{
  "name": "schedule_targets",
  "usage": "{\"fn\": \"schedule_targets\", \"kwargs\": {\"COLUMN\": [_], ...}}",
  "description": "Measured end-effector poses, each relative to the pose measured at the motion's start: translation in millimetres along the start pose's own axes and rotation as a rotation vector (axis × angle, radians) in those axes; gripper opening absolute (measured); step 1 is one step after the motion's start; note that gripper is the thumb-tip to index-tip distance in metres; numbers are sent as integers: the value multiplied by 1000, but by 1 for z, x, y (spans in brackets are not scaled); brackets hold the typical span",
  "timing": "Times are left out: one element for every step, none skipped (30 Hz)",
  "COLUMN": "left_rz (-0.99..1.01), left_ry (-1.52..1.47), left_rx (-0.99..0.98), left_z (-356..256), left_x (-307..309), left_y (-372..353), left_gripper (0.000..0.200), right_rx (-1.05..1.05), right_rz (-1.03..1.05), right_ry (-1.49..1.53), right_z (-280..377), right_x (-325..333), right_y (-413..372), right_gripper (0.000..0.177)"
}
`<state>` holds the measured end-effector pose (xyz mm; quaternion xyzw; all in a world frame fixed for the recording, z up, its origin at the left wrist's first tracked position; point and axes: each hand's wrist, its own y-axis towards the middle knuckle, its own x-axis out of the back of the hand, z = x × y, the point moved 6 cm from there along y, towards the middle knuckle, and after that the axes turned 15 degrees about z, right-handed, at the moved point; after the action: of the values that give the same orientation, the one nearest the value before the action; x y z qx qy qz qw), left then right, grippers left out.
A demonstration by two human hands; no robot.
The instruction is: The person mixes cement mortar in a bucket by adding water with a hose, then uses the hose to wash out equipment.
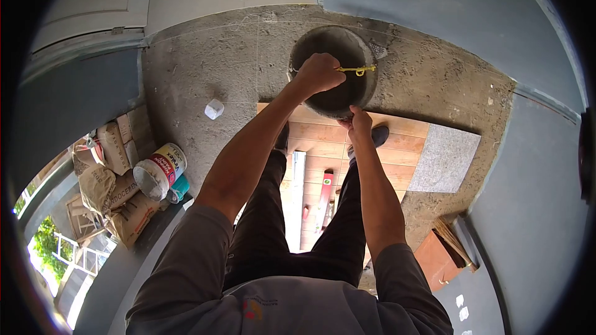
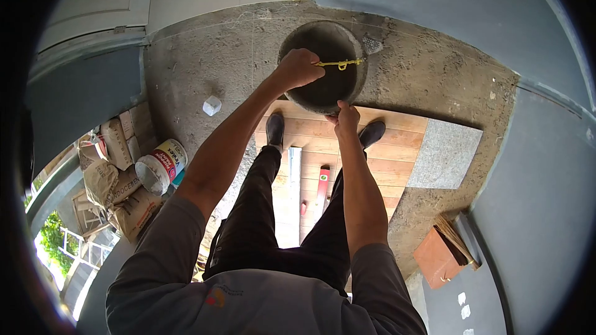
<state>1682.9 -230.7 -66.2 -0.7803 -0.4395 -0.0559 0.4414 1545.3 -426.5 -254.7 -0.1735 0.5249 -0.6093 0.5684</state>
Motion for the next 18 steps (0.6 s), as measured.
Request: {"fn": "schedule_targets", "kwargs": {"left_rz": [-12,-24,-36,-49,-61,-77,-93,-107,-119,-130,-138,-134,-132,-130,-131,-129,-127,-131], "left_ry": [-9,-18,-21,-23,-27,-27,-26,-25,-6,11,30,4,-21,-46,-53,-61,-70,-58], "left_rx": [2,4,10,14,16,17,19,21,14,6,-3,14,32,50,57,64,73,70], "left_z": [5,10,14,18,21,24,29,35,40,44,47,51,56,60,64,67,72,75], "left_x": [6,11,15,19,23,26,29,32,35,37,39,40,42,45,48,51,53,56], "left_y": [-1,-1,-2,-2,-2,-3,-5,-6,-7,-9,-11,-15,-19,-23,-27,-31,-35,-37], "left_gripper": [25,26,25,25,25,25,25,25,25,25,25,25,26,26,26,26,26,24], "right_rx": [6,2,-4,-8,-19,-32,-47,-47,-46,-45,-50,-52,-54,-57,-59,-62,-58,-54], "right_rz": [15,16,18,21,31,40,49,57,64,71,64,60,59,54,48,40,47,55], "right_ry": [-15,-22,-30,-39,-62,-86,-108,-106,-106,-105,-111,-120,-129,-143,-158,-173,-174,-174], "right_z": [0,1,2,4,3,2,-1,-1,-1,-1,-5,-7,-9,-11,-13,-15,-15,-14], "right_x": [-5,-13,-20,-28,-32,-35,-38,-44,-50,-56,-56,-57,-60,-63,-66,-68,-73,-79], "right_y": [5,6,7,9,14,18,21,22,24,23,24,25,27,29,30,31,28,26], "right_gripper": [21,21,21,21,20,20,20,19,19,18,18,18,18,18,18,19,19,19]}}
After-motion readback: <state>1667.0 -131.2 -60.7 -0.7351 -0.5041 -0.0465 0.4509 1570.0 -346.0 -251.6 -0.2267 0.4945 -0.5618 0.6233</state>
